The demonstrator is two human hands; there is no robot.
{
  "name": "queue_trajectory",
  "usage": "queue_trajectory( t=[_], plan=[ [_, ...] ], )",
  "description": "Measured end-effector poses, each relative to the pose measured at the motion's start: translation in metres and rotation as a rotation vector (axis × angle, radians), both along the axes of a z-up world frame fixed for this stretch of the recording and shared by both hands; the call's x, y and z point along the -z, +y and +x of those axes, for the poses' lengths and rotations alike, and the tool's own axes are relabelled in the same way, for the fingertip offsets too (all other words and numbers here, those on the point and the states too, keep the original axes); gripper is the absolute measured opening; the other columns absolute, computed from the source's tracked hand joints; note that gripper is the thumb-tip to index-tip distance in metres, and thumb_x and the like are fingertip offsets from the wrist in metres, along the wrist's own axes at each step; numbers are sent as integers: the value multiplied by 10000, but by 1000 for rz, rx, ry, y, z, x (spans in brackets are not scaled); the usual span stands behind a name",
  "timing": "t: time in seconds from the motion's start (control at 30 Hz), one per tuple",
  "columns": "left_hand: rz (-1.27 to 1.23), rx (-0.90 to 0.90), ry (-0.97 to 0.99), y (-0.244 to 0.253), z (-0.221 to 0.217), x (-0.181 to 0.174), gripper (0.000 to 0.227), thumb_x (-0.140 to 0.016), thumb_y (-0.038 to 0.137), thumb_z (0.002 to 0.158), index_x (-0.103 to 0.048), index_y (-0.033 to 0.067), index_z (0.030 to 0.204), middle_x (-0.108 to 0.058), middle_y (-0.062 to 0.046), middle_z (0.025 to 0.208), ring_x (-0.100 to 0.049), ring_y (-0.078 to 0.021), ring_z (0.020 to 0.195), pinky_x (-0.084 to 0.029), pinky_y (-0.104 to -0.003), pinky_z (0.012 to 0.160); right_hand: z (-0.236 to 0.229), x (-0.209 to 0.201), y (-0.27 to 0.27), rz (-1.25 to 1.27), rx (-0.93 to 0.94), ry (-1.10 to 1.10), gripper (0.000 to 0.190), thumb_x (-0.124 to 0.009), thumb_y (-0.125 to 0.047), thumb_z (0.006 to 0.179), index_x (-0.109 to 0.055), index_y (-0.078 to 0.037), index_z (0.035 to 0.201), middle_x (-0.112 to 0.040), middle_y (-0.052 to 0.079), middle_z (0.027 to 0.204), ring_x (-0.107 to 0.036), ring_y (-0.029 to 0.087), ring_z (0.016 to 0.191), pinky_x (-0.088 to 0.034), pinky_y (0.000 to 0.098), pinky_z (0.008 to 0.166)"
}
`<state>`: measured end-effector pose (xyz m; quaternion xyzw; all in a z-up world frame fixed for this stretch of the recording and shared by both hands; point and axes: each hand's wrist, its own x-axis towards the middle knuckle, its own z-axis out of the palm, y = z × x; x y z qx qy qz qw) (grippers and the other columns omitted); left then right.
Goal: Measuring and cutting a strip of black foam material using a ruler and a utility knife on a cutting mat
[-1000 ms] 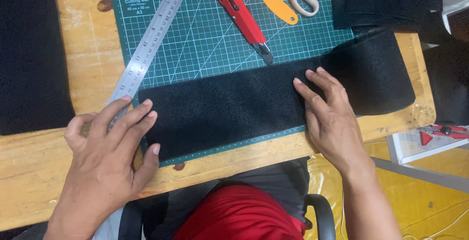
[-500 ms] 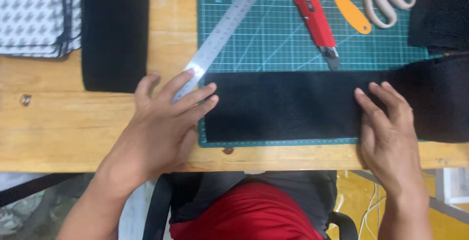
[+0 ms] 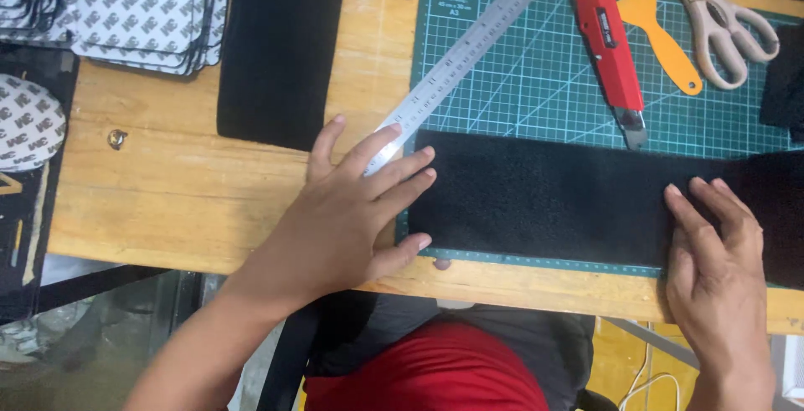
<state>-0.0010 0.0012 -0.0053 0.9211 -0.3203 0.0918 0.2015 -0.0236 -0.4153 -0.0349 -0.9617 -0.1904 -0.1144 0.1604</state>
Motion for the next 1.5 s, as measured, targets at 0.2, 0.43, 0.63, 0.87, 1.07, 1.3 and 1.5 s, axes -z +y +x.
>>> queue_trajectory(
  t=[0.2, 0.43, 0.63, 0.87, 1.07, 1.3, 1.5],
  plan=[
    [-29, 28, -91, 3, 1, 7, 420, -711, 439, 930, -737, 145, 1229, -621, -51, 1414, -485, -377, 1385, -202, -753, 1151, 1, 7, -8, -4, -19, -5, 387, -487, 118, 1105, -598, 76, 1473, -502, 350, 1543, -458, 513, 1503, -357, 582, 1308],
    [-70, 42, -41, 3, 0, 3, 375, -655, 387, 978, -738, 104, 1209, -617, -85, 1416, -484, -389, 1384, -168, -749, 1168, 0, 5, -5, -23, 14, 3, 407, -481, 109, 1095, -601, 64, 1481, -498, 333, 1552, -458, 506, 1512, -350, 574, 1315],
    [-107, 47, -13, 4, 1, 5, 379, -676, 376, 949, -726, 96, 1200, -607, -83, 1428, -469, -388, 1398, -146, -759, 1168, -2, 8, -6, -6, 35, 31, 414, -473, 131, 1094, -593, 70, 1486, -478, 338, 1561, -439, 496, 1525, -348, 561, 1320],
    [-131, 67, 91, 6, 0, -2, 350, -606, 290, 986, -710, 75, 1243, -587, -99, 1457, -421, -382, 1435, -99, -747, 1187, -1, 7, -7, -23, 6, 1, 391, -485, 145, 1111, -606, 89, 1479, -493, 345, 1550, -465, 523, 1513, -360, 581, 1317],
    [-146, 77, 111, 7, 1, -3, 345, -633, 272, 974, -703, 69, 1244, -578, -98, 1466, -405, -377, 1441, -97, -756, 1179, -2, 4, -3, -34, 12, 5, 388, -481, 139, 1120, -603, 98, 1486, -491, 354, 1552, -459, 517, 1516, -360, 572, 1315],
    [-143, 75, 107, 7, 1, -2, 341, -640, 273, 977, -708, 75, 1246, -575, -92, 1468, -412, -374, 1440, -104, -752, 1183, -2, 1, 1, -26, 10, 0, 376, -481, 138, 1128, -608, 99, 1479, -493, 348, 1549, -462, 519, 1513, -361, 574, 1313],
    [-135, 78, 135, 7, 2, -2, 345, -615, 267, 984, -707, 76, 1256, -567, -79, 1477, -387, -359, 1457, -84, -728, 1196, -2, 1, 0, -38, -4, 2, 388, -476, 135, 1119, -597, 102, 1486, -483, 349, 1552, -453, 529, 1514, -361, 586, 1314]
  ],
)
